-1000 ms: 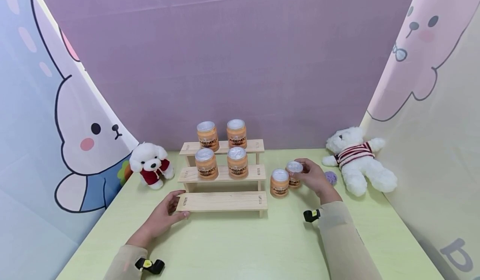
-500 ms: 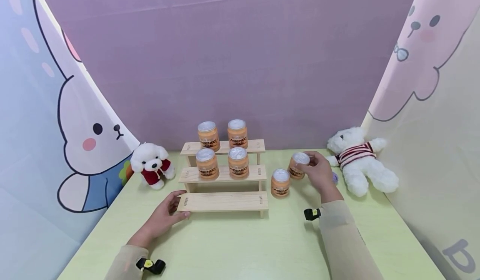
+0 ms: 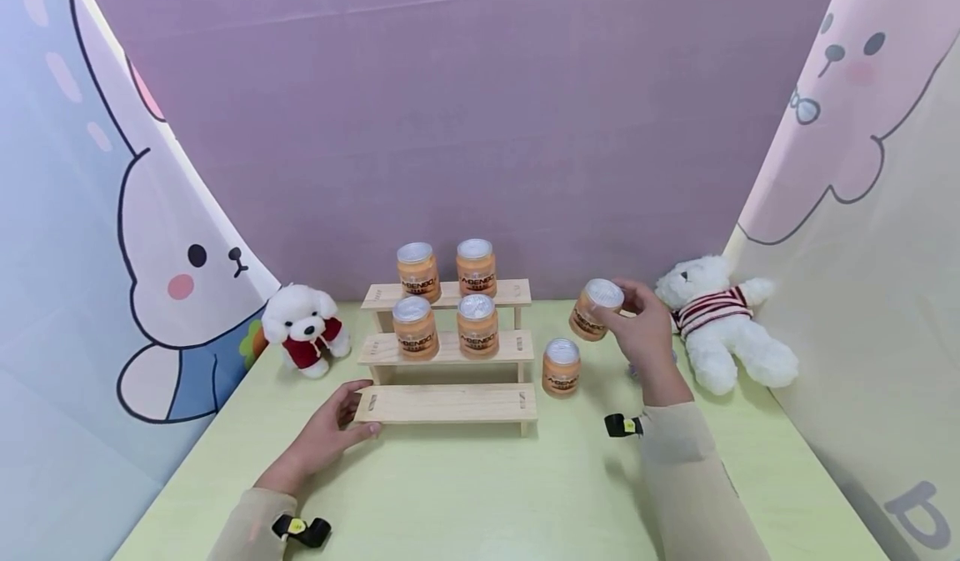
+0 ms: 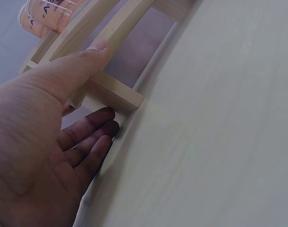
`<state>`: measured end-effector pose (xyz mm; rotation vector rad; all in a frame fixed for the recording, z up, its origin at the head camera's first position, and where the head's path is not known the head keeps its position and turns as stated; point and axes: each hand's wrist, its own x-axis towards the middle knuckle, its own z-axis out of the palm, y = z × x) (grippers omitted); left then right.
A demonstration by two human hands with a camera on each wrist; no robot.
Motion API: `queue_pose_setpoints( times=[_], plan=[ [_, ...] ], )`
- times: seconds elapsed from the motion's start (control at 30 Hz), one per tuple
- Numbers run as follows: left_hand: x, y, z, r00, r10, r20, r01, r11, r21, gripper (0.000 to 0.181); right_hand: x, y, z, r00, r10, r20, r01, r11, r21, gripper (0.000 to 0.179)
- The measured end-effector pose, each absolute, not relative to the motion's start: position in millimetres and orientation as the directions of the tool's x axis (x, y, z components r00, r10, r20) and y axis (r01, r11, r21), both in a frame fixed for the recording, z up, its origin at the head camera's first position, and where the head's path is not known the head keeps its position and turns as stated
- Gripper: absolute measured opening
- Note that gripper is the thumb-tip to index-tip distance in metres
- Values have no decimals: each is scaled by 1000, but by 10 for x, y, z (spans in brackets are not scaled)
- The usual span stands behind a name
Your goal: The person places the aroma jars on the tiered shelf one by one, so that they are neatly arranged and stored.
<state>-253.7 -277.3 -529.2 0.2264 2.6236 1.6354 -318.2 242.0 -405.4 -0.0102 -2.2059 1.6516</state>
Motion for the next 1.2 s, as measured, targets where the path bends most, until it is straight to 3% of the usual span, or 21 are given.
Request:
queue_pose_setpoints(
  times=[0.27,0.7,1.2],
  plan=[
    [-2548,-2787,-5300,-988,150,40,102,435,894,77,-2970,2243,-3824,-934,162,320,-251,341,-906,60],
    [-2572,-2799,-5336,-988,151,42,105,437,893,77,-2801,1959,-3853,-906,-8,423,-396,365,-842,53],
    [-2560,-2797,-5326,-986,158,48,113,434,894,78,-2596,1674,-3875,-926,-151,346,-378,358,-854,55]
  ],
)
